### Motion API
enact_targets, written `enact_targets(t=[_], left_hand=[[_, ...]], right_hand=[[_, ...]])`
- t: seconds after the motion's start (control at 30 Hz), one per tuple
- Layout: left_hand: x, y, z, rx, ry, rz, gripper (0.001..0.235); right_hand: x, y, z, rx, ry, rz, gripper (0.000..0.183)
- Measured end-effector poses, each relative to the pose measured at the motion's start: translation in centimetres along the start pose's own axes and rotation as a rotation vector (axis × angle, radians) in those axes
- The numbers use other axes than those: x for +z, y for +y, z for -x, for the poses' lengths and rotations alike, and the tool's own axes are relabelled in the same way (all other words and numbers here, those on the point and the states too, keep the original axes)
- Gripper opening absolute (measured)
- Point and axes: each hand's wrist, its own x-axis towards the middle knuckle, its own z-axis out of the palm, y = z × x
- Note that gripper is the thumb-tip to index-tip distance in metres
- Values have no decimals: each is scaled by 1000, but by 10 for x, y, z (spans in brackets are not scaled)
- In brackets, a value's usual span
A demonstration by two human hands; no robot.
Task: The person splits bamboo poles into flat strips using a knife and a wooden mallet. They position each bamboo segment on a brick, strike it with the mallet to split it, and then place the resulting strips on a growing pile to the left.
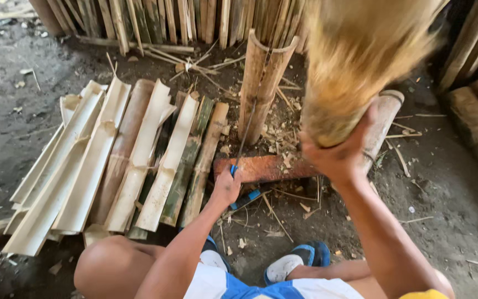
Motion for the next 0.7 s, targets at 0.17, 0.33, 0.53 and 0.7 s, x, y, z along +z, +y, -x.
enact_targets(t=[0.17,0.33,0.53,0.7], left_hand=[[10,6,10,-184,22,-7,41],[10,3,-10,-117,69,-6,47],[6,8,-1,-174,40,16,53],[2,16,17,-252,7,-39,53]], right_hand=[[59,44,48,640,-832,264,116],[77,53,107,309,-367,-11,109],[102,74,124,310,211,-378,88],[140,114,221,846,149,-424,89]])
